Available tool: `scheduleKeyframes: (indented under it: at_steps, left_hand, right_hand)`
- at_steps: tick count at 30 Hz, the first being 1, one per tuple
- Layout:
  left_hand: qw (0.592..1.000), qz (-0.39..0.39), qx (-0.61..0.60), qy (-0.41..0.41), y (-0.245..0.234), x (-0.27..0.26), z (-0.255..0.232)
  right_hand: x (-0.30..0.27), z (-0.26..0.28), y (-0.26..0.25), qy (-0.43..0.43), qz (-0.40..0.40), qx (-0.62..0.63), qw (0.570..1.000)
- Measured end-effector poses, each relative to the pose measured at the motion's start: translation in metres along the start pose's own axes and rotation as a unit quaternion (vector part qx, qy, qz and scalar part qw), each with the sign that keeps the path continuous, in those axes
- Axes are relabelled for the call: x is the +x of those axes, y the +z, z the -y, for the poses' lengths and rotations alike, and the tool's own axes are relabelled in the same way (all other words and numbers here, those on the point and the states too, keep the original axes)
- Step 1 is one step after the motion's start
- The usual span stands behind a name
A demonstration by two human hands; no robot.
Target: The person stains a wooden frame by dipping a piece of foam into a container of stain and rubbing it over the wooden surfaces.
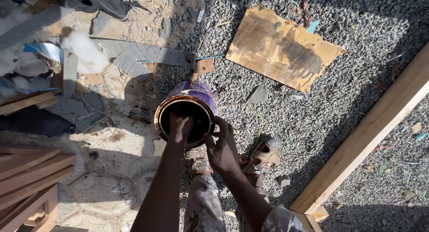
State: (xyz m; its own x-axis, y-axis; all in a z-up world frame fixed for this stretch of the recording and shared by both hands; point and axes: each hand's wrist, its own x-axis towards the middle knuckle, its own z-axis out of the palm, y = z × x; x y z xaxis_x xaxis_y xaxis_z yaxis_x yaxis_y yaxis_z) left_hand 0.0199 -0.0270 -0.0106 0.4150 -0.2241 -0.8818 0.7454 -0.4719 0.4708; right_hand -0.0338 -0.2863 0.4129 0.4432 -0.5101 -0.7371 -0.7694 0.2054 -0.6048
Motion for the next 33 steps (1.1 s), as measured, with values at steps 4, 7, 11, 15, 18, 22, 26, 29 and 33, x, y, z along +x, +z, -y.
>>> scheduleKeyframes:
  at_steps: [4,7,11,15,18,22,26,29,33]
  left_hand:
    - [0.998,-0.007,0.058,0.027,0.008,-0.066,-0.032]
    - [0.652,0.051,0.738,0.164,0.043,-0.107,-0.085]
    - [0.713,-0.005,0.685,0.147,0.053,-0.041,-0.031]
    - [0.860,-0.021,0.499,0.107,0.080,-0.088,-0.091]
    - [0.875,-0.052,0.473,0.083,0.051,-0.076,-0.042]
    - [0.918,-0.146,0.363,0.066,0.072,-0.126,-0.130]
    - [0.836,-0.163,0.498,0.165,0.119,-0.217,-0.248]
    - [0.799,-0.121,0.580,0.101,0.095,-0.159,-0.192]
    - [0.793,-0.034,0.608,0.019,0.063,-0.129,-0.152]
  right_hand:
    - [0.000,-0.002,0.003,-0.004,-0.003,0.010,1.000]
    - [0.002,0.005,-0.002,-0.014,-0.004,0.009,1.000]
    - [0.002,0.008,-0.008,0.017,0.029,0.019,0.999]
    - [0.003,0.007,-0.008,-0.019,0.010,0.024,0.999]
    - [0.006,0.002,-0.014,-0.015,0.030,0.020,0.999]
    - [0.006,-0.002,-0.019,-0.021,0.019,0.009,1.000]
    - [0.011,-0.003,-0.028,-0.032,0.037,0.040,0.998]
    - [0.011,-0.011,-0.023,-0.036,0.032,0.063,0.997]
    - [0.002,-0.024,-0.021,-0.024,0.049,0.077,0.996]
